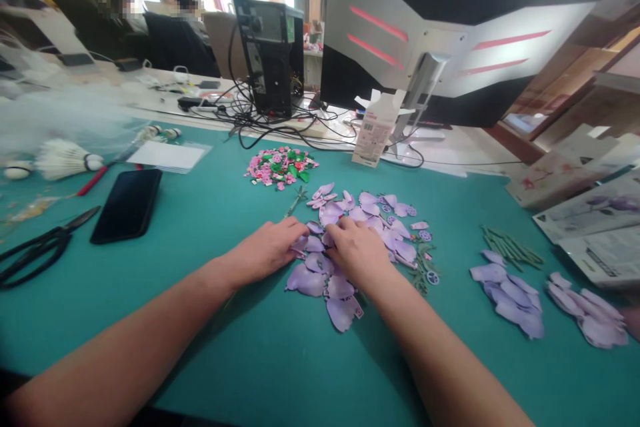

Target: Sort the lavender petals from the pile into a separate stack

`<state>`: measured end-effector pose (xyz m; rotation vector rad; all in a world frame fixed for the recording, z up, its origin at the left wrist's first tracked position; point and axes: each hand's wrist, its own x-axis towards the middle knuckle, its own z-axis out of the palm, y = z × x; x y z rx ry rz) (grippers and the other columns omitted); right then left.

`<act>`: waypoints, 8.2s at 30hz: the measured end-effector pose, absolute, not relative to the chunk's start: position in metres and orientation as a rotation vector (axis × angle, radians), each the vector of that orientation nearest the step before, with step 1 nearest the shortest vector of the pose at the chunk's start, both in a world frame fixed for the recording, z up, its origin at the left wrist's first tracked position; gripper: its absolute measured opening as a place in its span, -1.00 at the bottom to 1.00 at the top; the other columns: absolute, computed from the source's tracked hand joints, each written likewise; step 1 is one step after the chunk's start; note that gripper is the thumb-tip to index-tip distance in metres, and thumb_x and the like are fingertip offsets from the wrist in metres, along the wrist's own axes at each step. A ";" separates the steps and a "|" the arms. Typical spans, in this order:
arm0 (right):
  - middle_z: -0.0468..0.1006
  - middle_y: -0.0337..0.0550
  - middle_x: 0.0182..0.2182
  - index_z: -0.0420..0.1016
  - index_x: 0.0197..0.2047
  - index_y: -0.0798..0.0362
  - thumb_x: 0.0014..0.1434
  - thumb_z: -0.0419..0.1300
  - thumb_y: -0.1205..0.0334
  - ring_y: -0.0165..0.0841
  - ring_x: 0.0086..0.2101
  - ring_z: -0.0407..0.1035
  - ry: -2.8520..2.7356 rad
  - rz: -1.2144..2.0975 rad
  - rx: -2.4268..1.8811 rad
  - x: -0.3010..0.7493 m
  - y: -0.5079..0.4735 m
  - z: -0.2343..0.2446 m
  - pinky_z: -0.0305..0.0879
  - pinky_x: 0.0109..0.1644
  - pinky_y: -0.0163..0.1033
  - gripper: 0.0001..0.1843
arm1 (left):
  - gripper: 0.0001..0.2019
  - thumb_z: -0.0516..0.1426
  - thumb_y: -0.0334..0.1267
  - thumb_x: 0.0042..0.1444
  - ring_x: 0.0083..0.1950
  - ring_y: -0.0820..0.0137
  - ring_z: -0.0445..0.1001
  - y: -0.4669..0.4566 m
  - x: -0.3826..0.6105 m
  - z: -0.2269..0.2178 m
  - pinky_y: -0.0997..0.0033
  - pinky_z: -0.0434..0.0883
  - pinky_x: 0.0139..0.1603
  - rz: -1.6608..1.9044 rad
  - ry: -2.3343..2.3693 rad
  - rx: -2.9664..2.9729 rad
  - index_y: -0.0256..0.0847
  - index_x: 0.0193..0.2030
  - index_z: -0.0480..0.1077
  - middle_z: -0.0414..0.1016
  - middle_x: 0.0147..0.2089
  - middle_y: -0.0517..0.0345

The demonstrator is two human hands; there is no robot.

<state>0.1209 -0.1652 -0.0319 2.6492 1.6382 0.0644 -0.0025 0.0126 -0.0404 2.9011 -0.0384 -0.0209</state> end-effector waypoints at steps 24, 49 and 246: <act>0.50 -0.05 -0.18 0.48 -0.15 0.07 0.25 0.03 0.46 -0.24 -0.21 0.35 1.496 0.149 2.696 0.114 -0.164 -0.040 0.15 -0.23 -0.21 -0.76 | -0.83 0.02 -0.29 0.30 -0.06 0.25 0.51 0.007 -0.001 -0.036 0.29 0.34 -0.16 -0.008 -0.061 2.890 -0.14 -0.01 0.34 0.53 -0.05 0.12; 0.60 -0.17 -0.28 0.53 -0.13 0.02 0.07 0.11 0.26 -0.30 -0.35 0.43 1.659 -0.369 3.784 0.154 -0.163 -0.065 0.33 -0.29 -0.22 -0.71 | -0.76 0.11 -0.19 0.26 0.00 0.12 0.41 -0.003 -0.001 -0.040 0.13 0.28 -0.12 0.100 -0.046 3.082 -0.19 0.02 0.38 0.50 0.03 0.01; 0.51 0.03 -0.14 0.49 -0.12 0.10 0.33 0.07 0.27 -0.13 -0.11 0.29 1.969 0.116 2.542 0.119 -0.146 -0.054 0.18 -0.07 -0.09 -0.81 | -0.71 0.10 -0.01 0.26 0.11 0.13 0.33 -0.011 -0.030 -0.040 0.12 0.30 0.04 0.068 -0.112 3.031 -0.18 -0.07 0.42 0.41 0.10 -0.01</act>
